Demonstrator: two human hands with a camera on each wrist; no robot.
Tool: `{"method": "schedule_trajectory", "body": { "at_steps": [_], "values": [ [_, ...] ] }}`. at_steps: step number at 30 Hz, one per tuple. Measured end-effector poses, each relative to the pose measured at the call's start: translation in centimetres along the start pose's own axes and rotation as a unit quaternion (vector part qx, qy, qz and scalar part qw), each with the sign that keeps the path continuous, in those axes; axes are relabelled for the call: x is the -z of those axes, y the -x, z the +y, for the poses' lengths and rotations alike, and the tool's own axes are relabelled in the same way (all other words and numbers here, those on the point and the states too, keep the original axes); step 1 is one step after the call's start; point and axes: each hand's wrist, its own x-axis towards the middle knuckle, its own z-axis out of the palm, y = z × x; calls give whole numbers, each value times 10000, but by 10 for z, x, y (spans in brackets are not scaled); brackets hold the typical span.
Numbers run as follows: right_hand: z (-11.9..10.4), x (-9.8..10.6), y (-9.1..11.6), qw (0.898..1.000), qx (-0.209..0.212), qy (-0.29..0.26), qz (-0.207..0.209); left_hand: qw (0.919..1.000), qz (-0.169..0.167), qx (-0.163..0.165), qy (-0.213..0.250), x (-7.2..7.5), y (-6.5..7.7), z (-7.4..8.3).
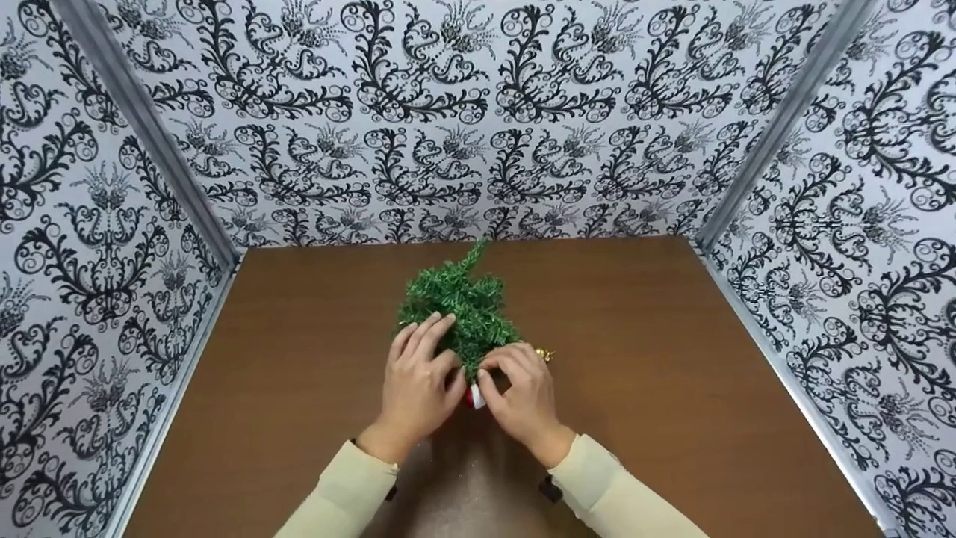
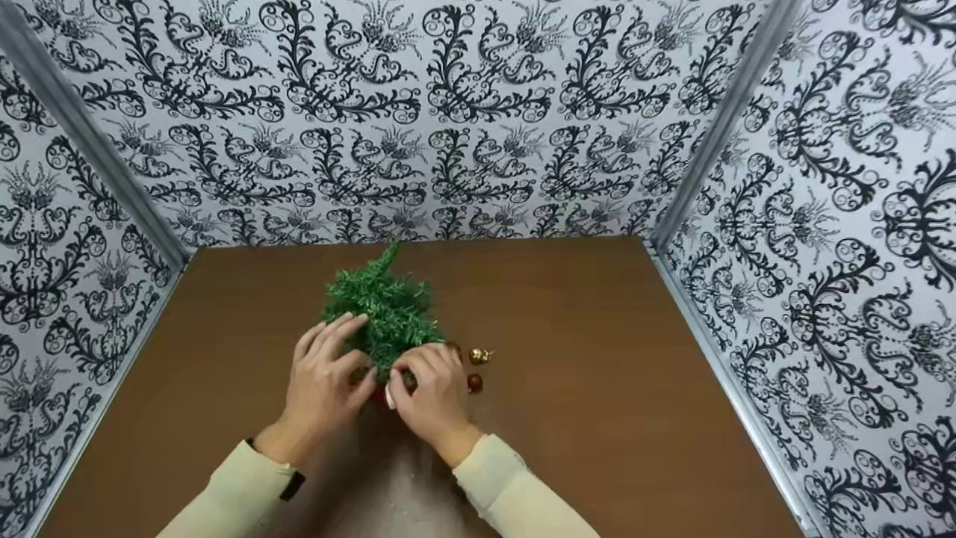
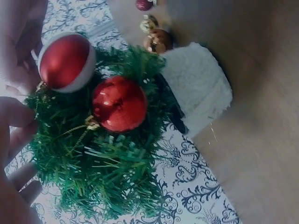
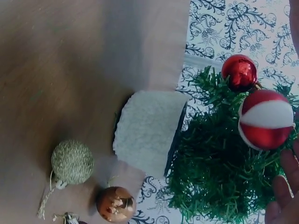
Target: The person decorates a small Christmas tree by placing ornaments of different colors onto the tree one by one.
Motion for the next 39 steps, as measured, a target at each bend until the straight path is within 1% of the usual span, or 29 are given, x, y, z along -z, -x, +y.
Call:
{"method": "schedule_trajectory", "body": {
  "at_steps": [2, 5, 7, 11, 15, 20, 25, 28, 32, 39],
  "values": [
    [1, 0, -2, 10000, -53, -43, 41, 9999, -39, 99, 59, -1, -2, 0],
    [3, -2, -2, 9999, -91, 34, 77, 9999, -73, 129, 32, -2, -3, 1],
    [4, -3, -1, 9997, -151, 148, 85, 9999, -120, 41, -76, -1, -3, 1],
    [5, -2, 2, 9991, -173, 384, 78, 9983, -310, -308, -392, 0, -3, 2],
    [5, -1, 4, 9977, -51, 667, -144, 9961, -492, -545, -494, 0, -2, 2],
    [6, 0, 4, 9953, 113, 882, -383, 9953, -611, -630, -410, 1, -2, -1],
    [3, 1, 4, 9956, 232, 779, -465, 9936, -787, -692, -433, 3, -1, -3],
    [0, 2, 4, 9958, 216, 737, -501, 9929, -898, -675, -391, 4, 0, -5],
    [0, 3, 3, 9962, 138, 692, -510, 9929, -939, -664, -307, 6, -3, -5],
    [4, 3, 4, 9946, 238, 819, -593, 9933, -830, -743, -322, 6, -6, -4]
  ]
}}
